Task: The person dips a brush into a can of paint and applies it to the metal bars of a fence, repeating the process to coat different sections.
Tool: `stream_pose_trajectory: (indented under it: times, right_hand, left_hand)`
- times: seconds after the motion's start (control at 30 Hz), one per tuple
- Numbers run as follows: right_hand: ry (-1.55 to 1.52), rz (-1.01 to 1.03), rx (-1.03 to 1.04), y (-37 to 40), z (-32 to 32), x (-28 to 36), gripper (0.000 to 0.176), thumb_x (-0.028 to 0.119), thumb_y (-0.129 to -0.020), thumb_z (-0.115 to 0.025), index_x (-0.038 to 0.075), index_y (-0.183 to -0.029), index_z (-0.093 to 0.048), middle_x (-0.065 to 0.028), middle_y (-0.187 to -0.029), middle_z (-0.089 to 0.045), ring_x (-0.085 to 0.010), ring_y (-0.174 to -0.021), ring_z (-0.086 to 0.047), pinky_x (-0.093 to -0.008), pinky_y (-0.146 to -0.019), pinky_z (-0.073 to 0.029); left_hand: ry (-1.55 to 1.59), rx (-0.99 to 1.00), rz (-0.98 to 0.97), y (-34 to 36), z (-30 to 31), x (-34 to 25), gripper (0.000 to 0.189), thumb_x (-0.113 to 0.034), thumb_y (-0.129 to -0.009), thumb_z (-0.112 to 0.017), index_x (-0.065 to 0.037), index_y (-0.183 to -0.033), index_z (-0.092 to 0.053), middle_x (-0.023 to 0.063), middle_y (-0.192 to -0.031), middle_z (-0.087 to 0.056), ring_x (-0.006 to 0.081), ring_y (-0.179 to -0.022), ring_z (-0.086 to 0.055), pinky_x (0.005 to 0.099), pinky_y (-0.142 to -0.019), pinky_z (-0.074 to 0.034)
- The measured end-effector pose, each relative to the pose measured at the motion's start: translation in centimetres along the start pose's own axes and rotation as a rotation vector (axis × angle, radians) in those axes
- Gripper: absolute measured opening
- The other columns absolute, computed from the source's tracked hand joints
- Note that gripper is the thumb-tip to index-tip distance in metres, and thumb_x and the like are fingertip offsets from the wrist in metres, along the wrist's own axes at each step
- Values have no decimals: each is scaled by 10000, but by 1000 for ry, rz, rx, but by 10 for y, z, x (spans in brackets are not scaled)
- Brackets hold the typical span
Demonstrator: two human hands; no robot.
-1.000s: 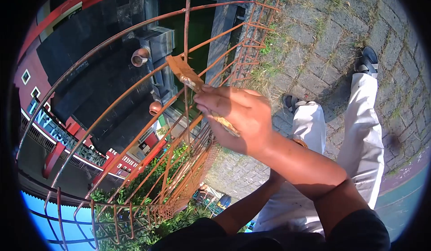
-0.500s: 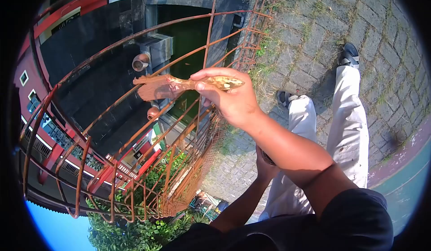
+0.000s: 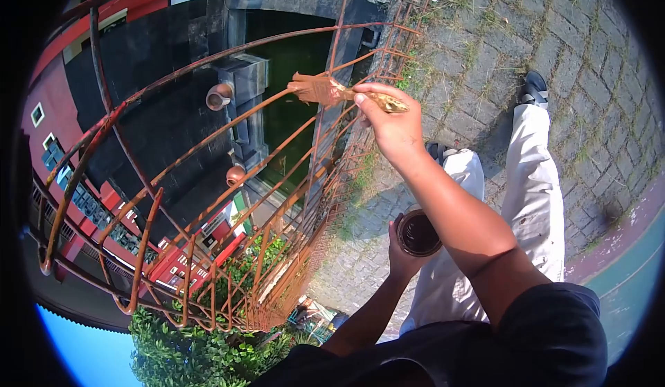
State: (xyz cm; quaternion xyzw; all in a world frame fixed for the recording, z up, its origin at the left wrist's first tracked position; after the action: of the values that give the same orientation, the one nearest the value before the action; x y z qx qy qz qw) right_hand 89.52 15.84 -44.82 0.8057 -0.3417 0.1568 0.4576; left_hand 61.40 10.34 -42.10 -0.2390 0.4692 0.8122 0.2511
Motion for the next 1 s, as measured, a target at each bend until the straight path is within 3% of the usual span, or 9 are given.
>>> stream_pose_trajectory:
  times: [0.1,0.2,0.27,0.33,0.47,0.5,0.63,0.73,1.0]
  right_hand:
    - [209,258,-97,4,-6,-1,164,47,-909,-697,-6,-1064,-703,-60,-932,-706,-70,-746,-633,-223,-631,-512]
    - [-84,183,176,54,-50,43,160,44,-911,-695,-7,-1063,-707,-51,-928,-708,-69,-769,-633,-224,-652,-510]
    - [-283,-58,341,69,-58,66,156,36,-912,-693,-8,-1060,-708,-51,-939,-708,-70,-794,-635,-220,-667,-509]
    - [-245,-103,311,62,-52,61,154,27,-911,-691,-8,-1060,-707,-56,-956,-707,-74,-817,-640,-219,-677,-518]
    - [19,241,76,41,-41,57,162,20,-902,-700,-6,-1062,-704,-70,-984,-706,-81,-840,-647,-218,-671,-536]
    - [21,328,69,50,-41,68,165,21,-899,-705,-6,-1062,-704,-72,-988,-705,-81,-841,-646,-215,-665,-536]
    - [-290,89,391,88,-83,92,163,20,-900,-703,-6,-1060,-706,-71,-999,-705,-92,-822,-645,-226,-674,-530]
    - [25,72,214,68,-69,78,174,24,-906,-695,-6,-1077,-700,-74,-995,-704,-96,-798,-642,-236,-671,-542]
    - [-377,-31,436,71,-79,71,203,48,-904,-704,-10,-1098,-690,-78,-991,-700,-101,-796,-639,-243,-661,-552]
  left_hand:
    - [-27,-26,3,1,-3,10,1040,-206,-673,-919,32,-1426,-243,189,-1367,-507,283,-1273,-524,415,-1113,-361]
    - [114,-51,127,1,7,-18,966,-192,-682,-911,-16,-1412,-303,167,-1361,-514,275,-1260,-535,415,-1072,-408]
    - [112,8,107,-6,11,-25,1028,-253,-632,-924,57,-1408,-325,211,-1291,-566,311,-1212,-576,402,-1049,-440]
    - [97,-35,76,-1,8,-11,1003,-253,-639,-916,45,-1404,-341,208,-1282,-570,312,-1198,-582,400,-1044,-443]
    - [-235,-64,-207,3,15,-18,995,-237,-678,-912,8,-1416,-291,182,-1326,-542,289,-1228,-557,411,-1025,-446]
    - [-135,-69,-106,0,19,-20,1014,-256,-661,-917,23,-1414,-299,193,-1335,-531,304,-1240,-547,417,-1045,-433]
    - [24,-22,97,-1,21,-23,1110,-301,-624,-926,72,-1430,-261,245,-1388,-465,358,-1294,-497,447,-1091,-398]
    - [-21,-53,57,11,22,-13,1133,-313,-622,-930,83,-1434,-246,258,-1390,-459,366,-1302,-489,450,-1095,-395]
    - [-43,-53,101,8,20,-15,1150,-327,-625,-933,69,-1453,-240,262,-1401,-452,376,-1302,-489,447,-1103,-392]
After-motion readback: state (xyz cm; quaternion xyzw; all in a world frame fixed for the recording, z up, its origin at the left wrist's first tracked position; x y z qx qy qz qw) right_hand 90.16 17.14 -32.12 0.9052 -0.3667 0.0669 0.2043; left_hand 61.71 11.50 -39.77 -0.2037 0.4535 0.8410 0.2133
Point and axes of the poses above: each hand's wrist, its own y-axis away from the middle knuckle, its own z-axis out of the back of the hand, x = y × z, the point moved 4 cm from there along -y, towards the middle knuckle
